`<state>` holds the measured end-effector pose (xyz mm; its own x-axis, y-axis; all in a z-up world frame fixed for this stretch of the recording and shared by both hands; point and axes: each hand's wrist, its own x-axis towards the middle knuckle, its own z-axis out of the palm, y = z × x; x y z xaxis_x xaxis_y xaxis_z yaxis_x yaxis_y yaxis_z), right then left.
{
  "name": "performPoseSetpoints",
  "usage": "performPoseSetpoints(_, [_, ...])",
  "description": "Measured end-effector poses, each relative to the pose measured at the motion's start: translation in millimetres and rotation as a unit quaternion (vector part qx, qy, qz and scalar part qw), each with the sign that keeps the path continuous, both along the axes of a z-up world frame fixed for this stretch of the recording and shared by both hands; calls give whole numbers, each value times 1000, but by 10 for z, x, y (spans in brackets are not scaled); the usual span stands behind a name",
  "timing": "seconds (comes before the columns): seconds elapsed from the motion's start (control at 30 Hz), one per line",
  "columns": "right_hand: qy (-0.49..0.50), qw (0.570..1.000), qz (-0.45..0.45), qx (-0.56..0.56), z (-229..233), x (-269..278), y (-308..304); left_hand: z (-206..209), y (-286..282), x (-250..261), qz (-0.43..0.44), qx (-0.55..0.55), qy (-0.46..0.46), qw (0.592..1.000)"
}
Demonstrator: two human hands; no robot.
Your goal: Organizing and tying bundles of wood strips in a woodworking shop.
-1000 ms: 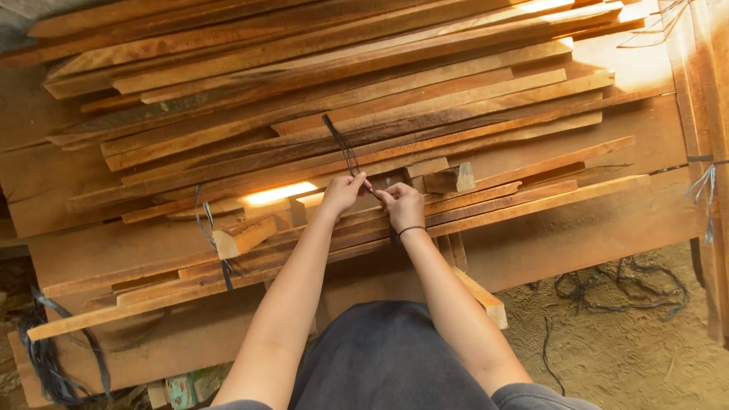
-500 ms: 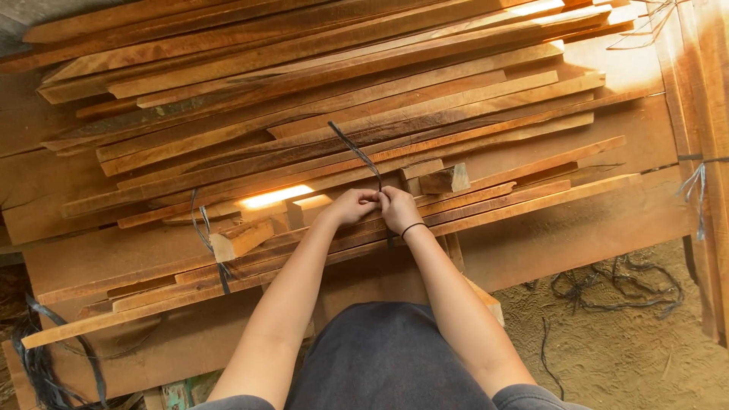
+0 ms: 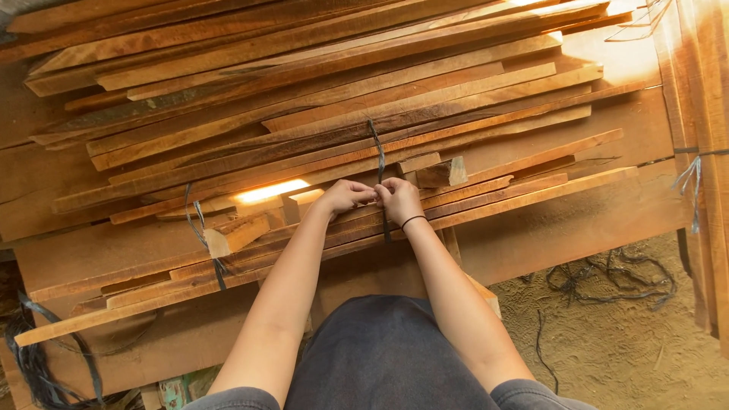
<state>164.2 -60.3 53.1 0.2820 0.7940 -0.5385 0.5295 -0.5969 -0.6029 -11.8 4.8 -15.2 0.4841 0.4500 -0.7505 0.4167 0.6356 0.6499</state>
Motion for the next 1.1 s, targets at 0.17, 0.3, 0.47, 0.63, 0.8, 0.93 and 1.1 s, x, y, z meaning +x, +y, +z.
performPoseSetpoints(0.17, [49, 998, -29, 42, 154, -7, -49, 88, 18, 36, 17, 16, 17, 1000])
performPoseSetpoints(0.3, [-54, 974, 105, 192, 198, -20, -100, -83, -40, 81, -47, 99, 31, 993])
performPoseSetpoints(0.47, [-111, 969, 144, 165, -87, -36, -138, 2, -59, 42, -53, 126, -6, 991])
performPoseSetpoints(0.63, [-81, 990, 88, 81, -392, 64, -222, 59, -86, 32, -29, 123, -18, 992])
performPoseSetpoints(0.8, [42, 997, 58, -11, -392, 142, -171, -110, -83, 79, 5, 63, -31, 998])
performPoseSetpoints(0.93, [55, 995, 62, -48, -184, 122, -132, 43, -52, 66, 11, 37, -30, 999])
performPoseSetpoints(1.1, [34, 997, 64, -40, -109, 103, -133, 129, -33, 36, 24, 6, -41, 999])
